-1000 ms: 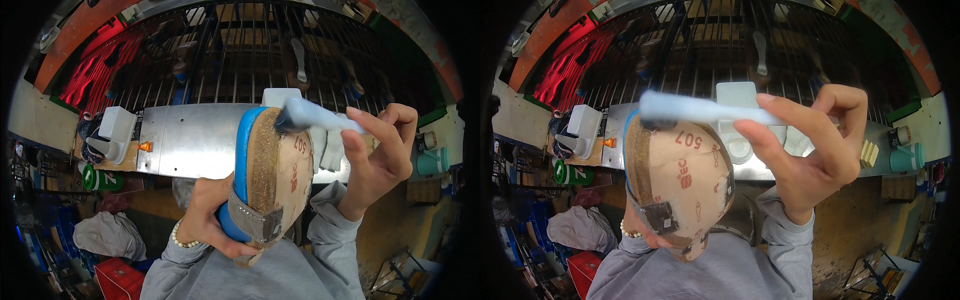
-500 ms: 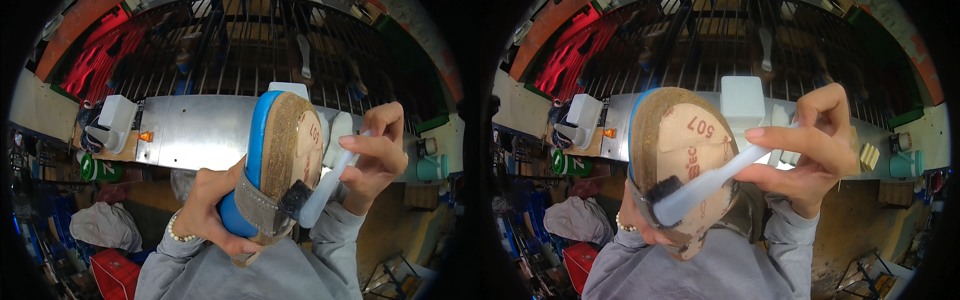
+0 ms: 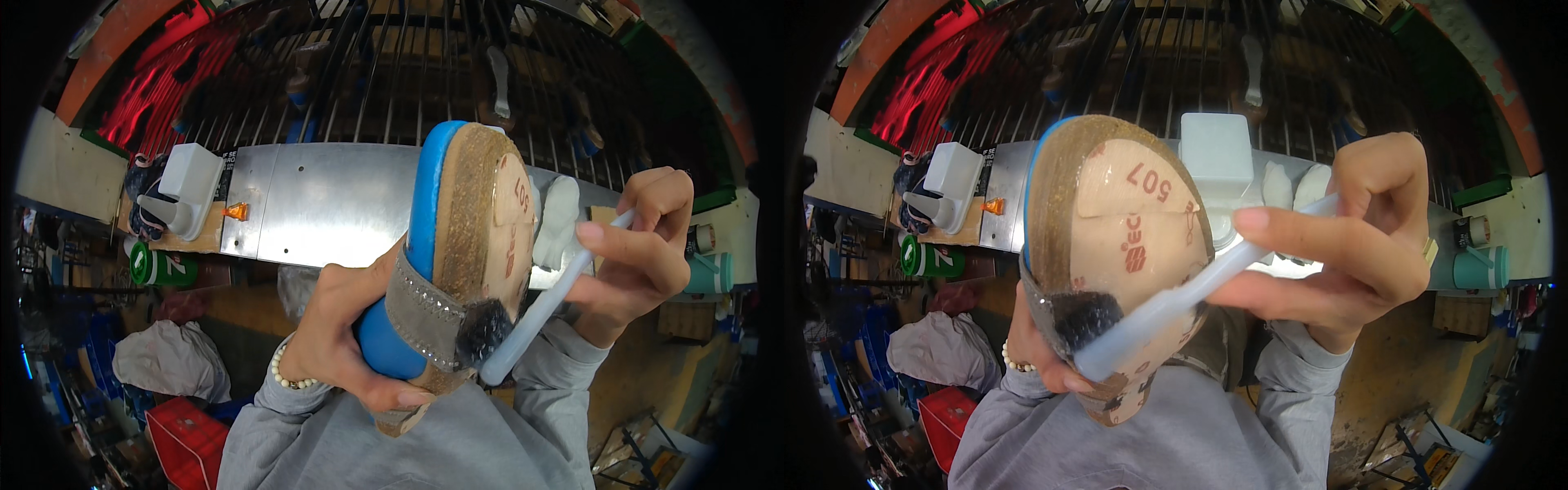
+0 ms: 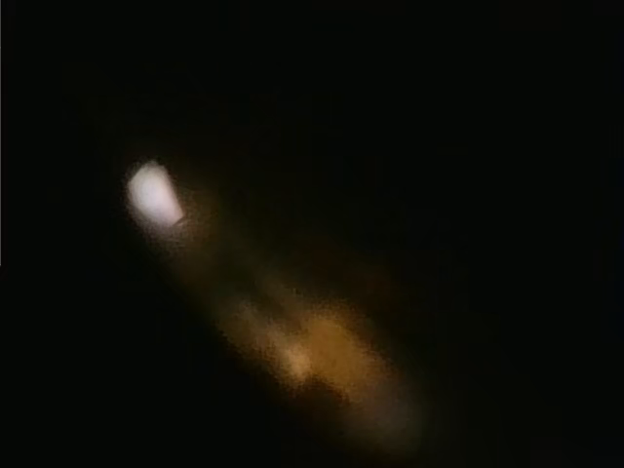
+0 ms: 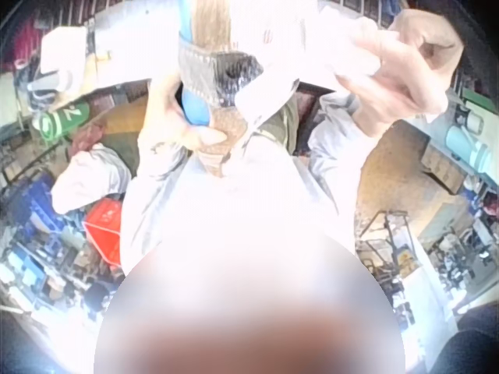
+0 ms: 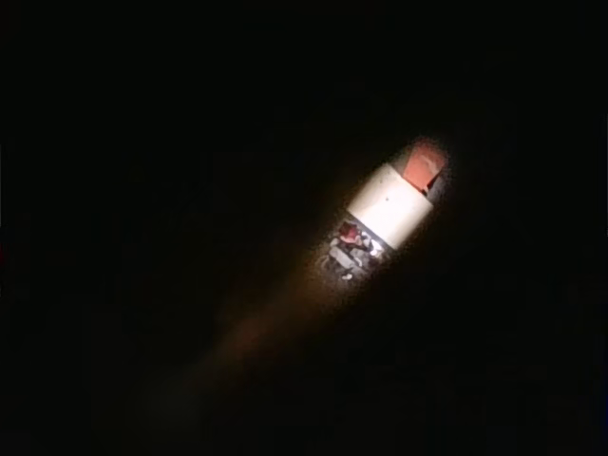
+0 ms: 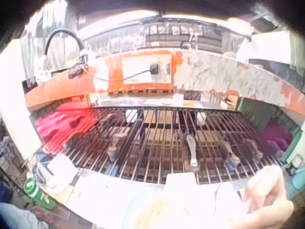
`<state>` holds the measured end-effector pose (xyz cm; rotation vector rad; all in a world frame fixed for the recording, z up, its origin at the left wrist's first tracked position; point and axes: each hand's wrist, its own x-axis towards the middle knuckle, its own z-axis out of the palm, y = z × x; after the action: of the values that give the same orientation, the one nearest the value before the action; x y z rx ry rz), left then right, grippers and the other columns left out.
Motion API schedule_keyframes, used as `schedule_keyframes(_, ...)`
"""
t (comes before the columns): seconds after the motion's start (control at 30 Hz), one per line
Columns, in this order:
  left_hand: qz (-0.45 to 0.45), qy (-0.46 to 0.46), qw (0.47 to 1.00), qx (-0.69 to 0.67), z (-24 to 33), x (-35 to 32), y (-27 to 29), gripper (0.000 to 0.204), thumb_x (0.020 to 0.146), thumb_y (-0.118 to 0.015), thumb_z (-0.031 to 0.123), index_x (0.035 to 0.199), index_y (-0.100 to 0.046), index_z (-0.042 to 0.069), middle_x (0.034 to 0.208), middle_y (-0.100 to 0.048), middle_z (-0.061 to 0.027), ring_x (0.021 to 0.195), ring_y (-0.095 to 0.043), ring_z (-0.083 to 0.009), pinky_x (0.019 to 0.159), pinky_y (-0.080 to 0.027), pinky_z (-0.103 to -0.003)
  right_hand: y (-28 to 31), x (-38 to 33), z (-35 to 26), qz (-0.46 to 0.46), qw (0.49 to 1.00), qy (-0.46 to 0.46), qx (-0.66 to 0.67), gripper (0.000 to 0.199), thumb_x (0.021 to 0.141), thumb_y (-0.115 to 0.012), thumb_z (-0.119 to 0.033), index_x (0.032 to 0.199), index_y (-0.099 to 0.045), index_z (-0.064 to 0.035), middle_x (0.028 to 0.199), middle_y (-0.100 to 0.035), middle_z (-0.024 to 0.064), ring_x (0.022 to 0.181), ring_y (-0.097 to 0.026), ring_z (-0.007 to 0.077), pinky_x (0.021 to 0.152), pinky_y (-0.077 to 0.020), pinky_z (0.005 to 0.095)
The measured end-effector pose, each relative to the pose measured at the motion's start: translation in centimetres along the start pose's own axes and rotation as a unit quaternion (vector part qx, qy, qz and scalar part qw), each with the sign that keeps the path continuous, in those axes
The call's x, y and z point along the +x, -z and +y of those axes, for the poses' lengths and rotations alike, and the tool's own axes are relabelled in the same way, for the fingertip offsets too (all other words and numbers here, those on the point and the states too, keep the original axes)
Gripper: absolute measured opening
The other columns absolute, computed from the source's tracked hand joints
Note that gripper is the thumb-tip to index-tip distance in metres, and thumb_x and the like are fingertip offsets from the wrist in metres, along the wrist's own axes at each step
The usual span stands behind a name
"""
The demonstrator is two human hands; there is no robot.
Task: The person applies glue to the sole of a sandal using a brush, repeatedly dipping the brush into a container and spreading the adhesive along the edges and surface of the sole. The person handles multiple sandals one at a time, rotating them to cover different areas.
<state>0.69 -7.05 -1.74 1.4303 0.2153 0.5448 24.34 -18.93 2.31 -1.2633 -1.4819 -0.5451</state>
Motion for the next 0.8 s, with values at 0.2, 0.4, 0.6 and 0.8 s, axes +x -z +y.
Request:
schedule_keyframes(0.2, 0.010, 0.017, 0.999, -0.036, -0.4, -0.3, 0.0, 0.099, 0.063, -0.088, 0.044, 0.135, -0.051, -0.012, 0.112, -0.071, -0.0228, 0.097, -0.073, -0.0292, 0.090, -0.056, -0.034, 0.2, -0.2, -0.1, -0.040, 0.999, 0.003, 0.032, 0.056, 0.052, -0.084, -0.066, 0.082, -0.076, -0.0188, 0.084, -0.034, -0.0008, 0.075, -0.039, 0.0166, 0.065, -0.0275, 0.0286)
schedule_keyframes(0.4, 0.040, 0.001, 0.998, -0.046, -0.5, -0.1, 0.2, 0.098, 0.070, -0.085, 0.046, 0.139, -0.045, -0.011, 0.114, -0.069, -0.0198, 0.102, -0.070, -0.0274, 0.093, -0.053, -0.035, -0.4, -0.8, 0.2, -0.014, 0.997, -0.079, 0.000, 0.053, 0.056, -0.088, -0.056, 0.086, -0.078, -0.0126, 0.086, -0.037, 0.0014, 0.077, -0.041, 0.0164, 0.065, -0.0287, 0.0273)
schedule_keyframes(0.6, 0.086, 0.062, 0.991, -0.085, 0.8, -0.4, 0.0, 0.095, 0.073, -0.083, 0.044, 0.141, -0.044, -0.009, 0.119, -0.067, -0.0174, 0.107, -0.066, -0.0242, 0.096, -0.050, -0.035, -0.7, -1.0, -0.5, -0.020, 0.998, -0.062, 0.012, 0.054, 0.057, -0.087, -0.055, 0.080, -0.078, -0.0079, 0.088, -0.038, 0.0024, 0.076, -0.041, 0.0167, 0.064, -0.0290, 0.0280)
schedule_keyframes(0.8, 0.028, 0.038, 0.999, -0.007, 0.8, -0.1, 0.4, 0.096, 0.071, -0.084, 0.038, 0.144, -0.042, -0.009, 0.115, -0.069, -0.0179, 0.103, -0.068, -0.0251, 0.092, -0.052, -0.032, 0.2, 0.3, -0.8, -0.018, 0.997, -0.061, -0.052, 0.051, 0.059, -0.086, -0.050, 0.085, -0.078, -0.0073, 0.089, -0.036, 0.0024, 0.077, -0.039, 0.0171, 0.065, -0.0285, 0.0294)
